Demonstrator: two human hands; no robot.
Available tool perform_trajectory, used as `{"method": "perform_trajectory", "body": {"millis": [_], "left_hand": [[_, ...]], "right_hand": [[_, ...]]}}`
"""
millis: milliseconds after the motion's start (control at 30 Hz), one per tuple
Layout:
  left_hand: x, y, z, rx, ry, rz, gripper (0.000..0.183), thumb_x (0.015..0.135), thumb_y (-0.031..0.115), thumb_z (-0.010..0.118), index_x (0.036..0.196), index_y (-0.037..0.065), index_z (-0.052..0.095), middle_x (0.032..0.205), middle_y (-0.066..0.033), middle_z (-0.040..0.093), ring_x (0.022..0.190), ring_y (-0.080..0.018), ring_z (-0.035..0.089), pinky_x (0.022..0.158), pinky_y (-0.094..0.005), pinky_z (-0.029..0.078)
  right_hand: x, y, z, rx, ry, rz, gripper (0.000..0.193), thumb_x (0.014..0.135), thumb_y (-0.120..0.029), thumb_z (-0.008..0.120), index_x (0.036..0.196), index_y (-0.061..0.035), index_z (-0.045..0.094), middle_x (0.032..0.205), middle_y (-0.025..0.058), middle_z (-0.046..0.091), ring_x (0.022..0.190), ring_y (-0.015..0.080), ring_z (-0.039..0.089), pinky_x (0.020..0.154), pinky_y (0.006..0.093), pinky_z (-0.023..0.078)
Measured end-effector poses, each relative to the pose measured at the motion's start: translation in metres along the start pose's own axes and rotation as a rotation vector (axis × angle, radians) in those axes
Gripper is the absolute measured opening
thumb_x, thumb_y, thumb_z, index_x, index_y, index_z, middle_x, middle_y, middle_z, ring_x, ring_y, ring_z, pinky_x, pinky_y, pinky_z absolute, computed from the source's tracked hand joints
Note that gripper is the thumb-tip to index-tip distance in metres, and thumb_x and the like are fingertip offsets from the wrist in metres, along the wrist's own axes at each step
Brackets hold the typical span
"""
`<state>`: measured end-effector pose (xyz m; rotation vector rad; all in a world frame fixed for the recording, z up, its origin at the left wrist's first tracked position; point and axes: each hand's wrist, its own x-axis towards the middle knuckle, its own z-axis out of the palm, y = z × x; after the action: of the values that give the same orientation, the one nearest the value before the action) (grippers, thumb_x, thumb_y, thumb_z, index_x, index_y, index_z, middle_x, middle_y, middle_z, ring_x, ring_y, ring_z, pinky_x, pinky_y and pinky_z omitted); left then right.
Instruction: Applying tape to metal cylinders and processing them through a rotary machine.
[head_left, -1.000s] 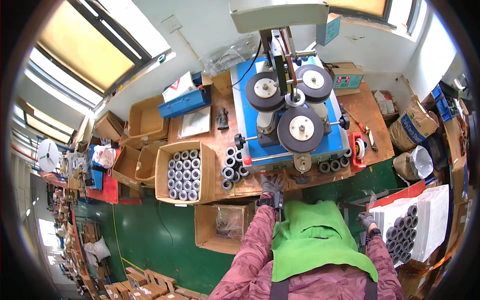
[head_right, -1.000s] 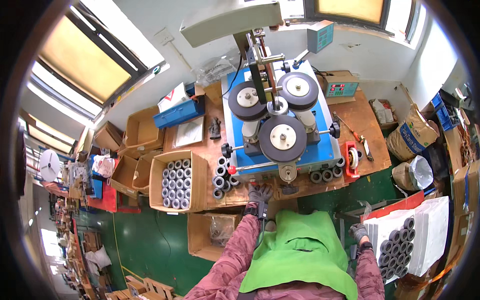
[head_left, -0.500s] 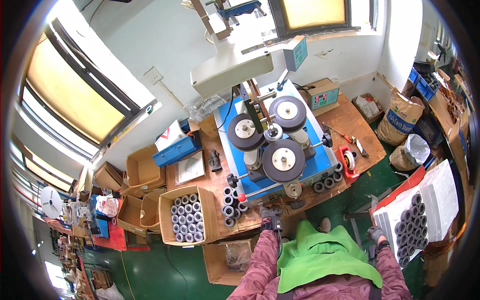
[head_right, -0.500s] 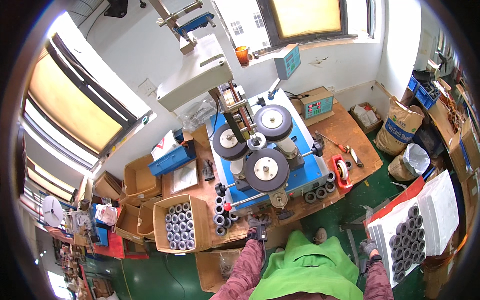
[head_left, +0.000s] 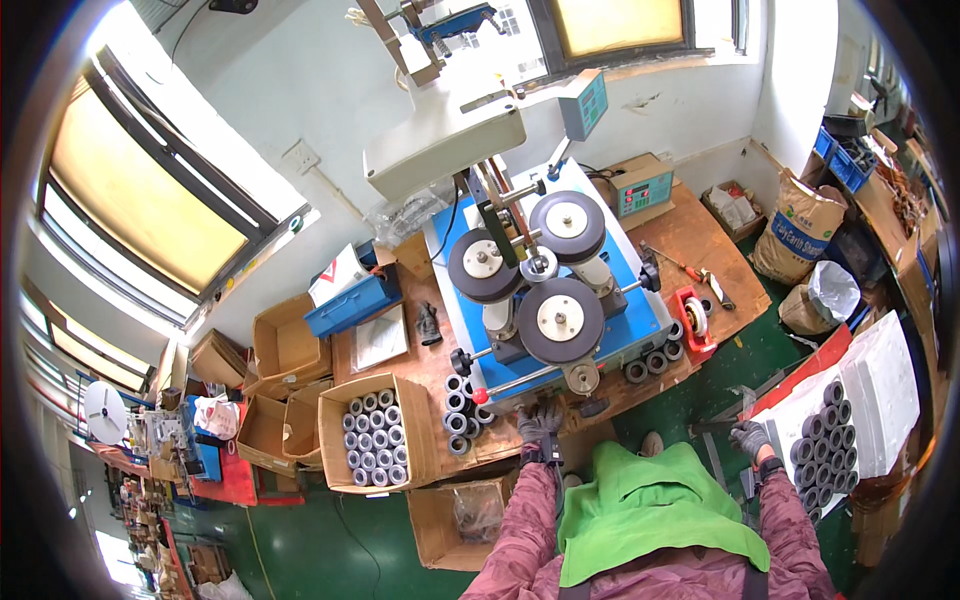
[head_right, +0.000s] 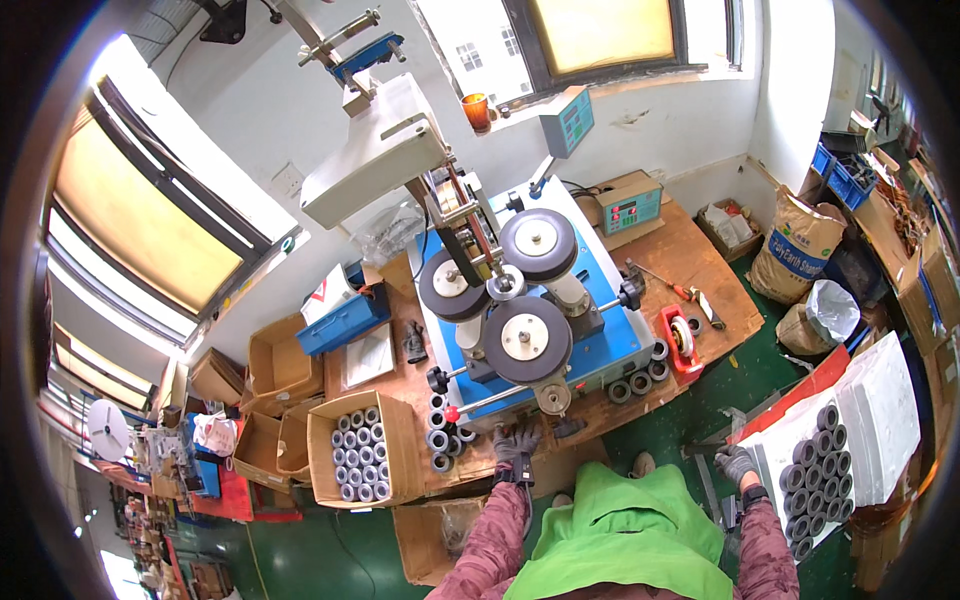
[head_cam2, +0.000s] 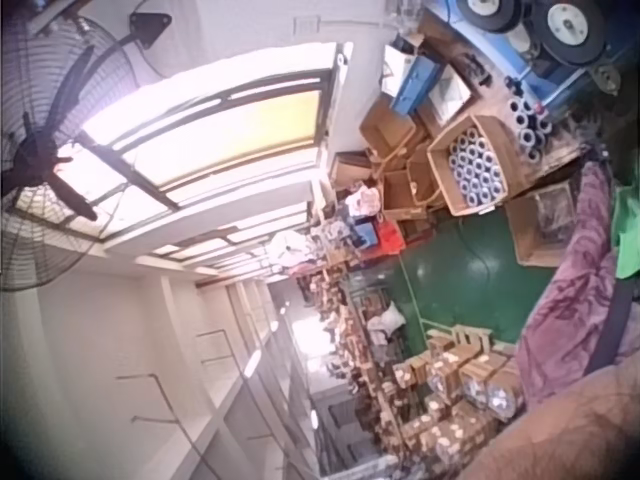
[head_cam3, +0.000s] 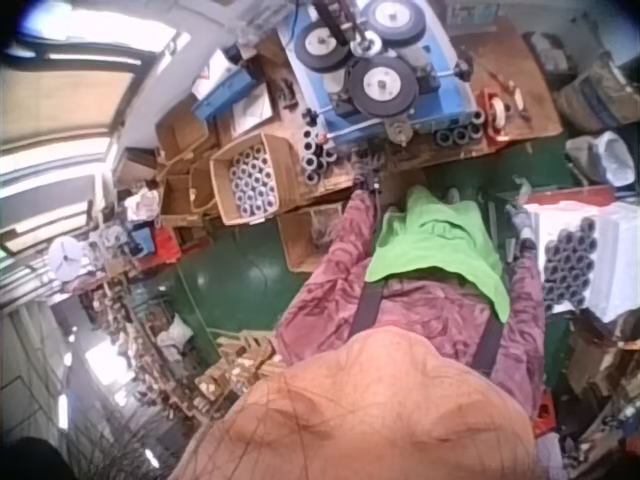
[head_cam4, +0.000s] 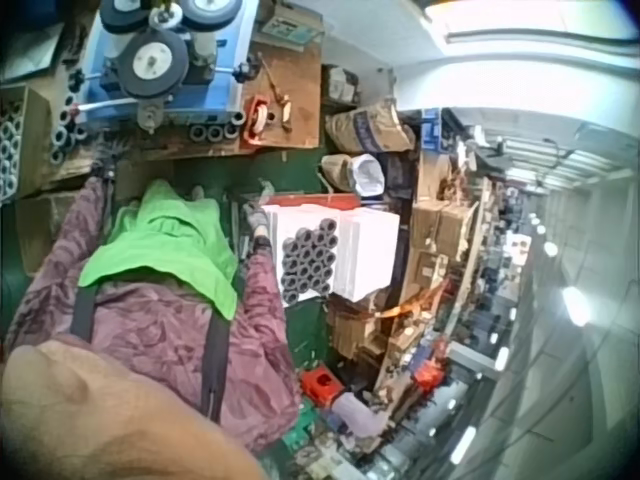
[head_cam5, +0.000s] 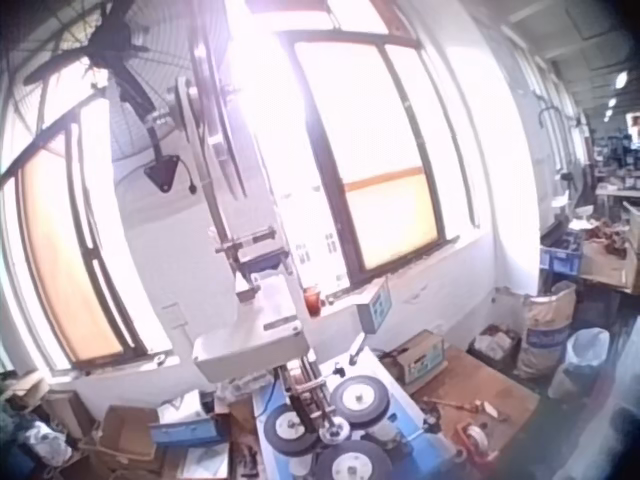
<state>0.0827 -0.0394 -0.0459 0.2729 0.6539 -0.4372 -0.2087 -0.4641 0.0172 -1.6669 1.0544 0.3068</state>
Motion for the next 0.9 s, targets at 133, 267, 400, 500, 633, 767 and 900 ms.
{"method": "perform_trajectory", "body": {"millis": [133, 267, 400, 500, 633, 767, 900], "left_hand": [[-0.009, -0.009, 0.015, -0.136, 0.073, -0.003, 0.071, 0.078, 0.051, 0.051, 0.134, 0.015, 0.027, 0.142, -0.0108, 0.025, 0.129, -0.0351, 0.026, 0.099, -0.0589, 0.023], [-0.057, 0.006, 0.053, -0.081, 0.167, 0.071, 0.058, 0.079, 0.044, 0.054, 0.123, 0.009, 0.04, 0.136, -0.014, 0.032, 0.122, -0.0375, 0.034, 0.098, -0.0561, 0.029], [-0.086, 0.117, 0.057, 1.364, 0.213, 0.602, 0.05, 0.08, 0.033, 0.056, 0.12, 0.004, 0.045, 0.119, -0.014, 0.048, 0.109, -0.0317, 0.047, 0.093, -0.0403, 0.038], [-0.121, 0.066, 0.135, 1.624, 0.008, 1.32, 0.048, 0.075, 0.023, 0.062, 0.117, 0.005, 0.048, 0.109, -0.0129, 0.052, 0.1, -0.0298, 0.05, 0.086, -0.0372, 0.04], [-0.133, 0.063, 0.166, 2.583, -0.01, 1.352, 0.052, 0.07, 0.029, 0.064, 0.116, 0.011, 0.05, 0.106, -0.0104, 0.051, 0.104, -0.0295, 0.045, 0.092, -0.0441, 0.033], [-0.096, 0.085, 0.168, 2.777, -0.139, 1.427, 0.015, 0.073, 0.027, 0.06, 0.074, 0.013, 0.055, 0.075, -0.0051, 0.057, 0.068, -0.0243, 0.059, 0.052, -0.0372, 0.046], [-0.098, 0.098, 0.191, 2.965, -0.328, 0.812, 0.021, 0.074, 0.031, 0.062, 0.075, 0.01, 0.065, 0.068, -0.012, 0.061, 0.065, -0.0294, 0.061, 0.057, -0.0403, 0.048]], "right_hand": [[0.011, -0.012, -0.008, -0.112, -0.027, -0.056, 0.02, 0.082, -0.012, 0.056, 0.097, 0.0011, 0.058, 0.076, 0.0082, 0.063, 0.063, 0.0162, 0.059, 0.058, 0.0295, 0.047], [-0.019, -0.093, -0.024, -0.146, 0.014, -0.176, 0.019, 0.083, -0.011, 0.055, 0.099, 0.0002, 0.057, 0.083, 0.0087, 0.063, 0.068, 0.0167, 0.061, 0.063, 0.0299, 0.049], [-0.016, -0.202, 0.008, 0.099, -0.326, -0.444, 0.024, 0.086, -0.016, 0.052, 0.103, -0.0001, 0.056, 0.084, 0.007, 0.062, 0.071, 0.0137, 0.059, 0.065, 0.0266, 0.048], [-0.012, -0.298, 0.038, -0.185, -0.325, -0.677, 0.03, 0.088, -0.023, 0.049, 0.105, 0.0003, 0.056, 0.085, 0.0068, 0.061, 0.073, 0.0127, 0.057, 0.068, 0.0262, 0.048], [-0.006, -0.409, 0.115, -0.159, -0.463, -0.867, 0.036, 0.085, -0.023, 0.053, 0.113, -0.0015, 0.051, 0.101, 0.0128, 0.058, 0.087, 0.0217, 0.057, 0.079, 0.0307, 0.046], [0.06, -0.439, 0.17, -0.498, -0.478, -1.139, 0.042, 0.081, -0.003, 0.044, 0.123, -0.0042, 0.041, 0.108, 0.0165, 0.053, 0.101, 0.0313, 0.053, 0.087, 0.0359, 0.042], [0.052, -0.451, 0.184, -0.423, -0.425, -0.99, 0.019, 0.09, -0.016, 0.041, 0.099, -0.0094, 0.056, 0.084, 0.0138, 0.059, 0.082, 0.028, 0.059, 0.068, 0.0371, 0.047]]}}
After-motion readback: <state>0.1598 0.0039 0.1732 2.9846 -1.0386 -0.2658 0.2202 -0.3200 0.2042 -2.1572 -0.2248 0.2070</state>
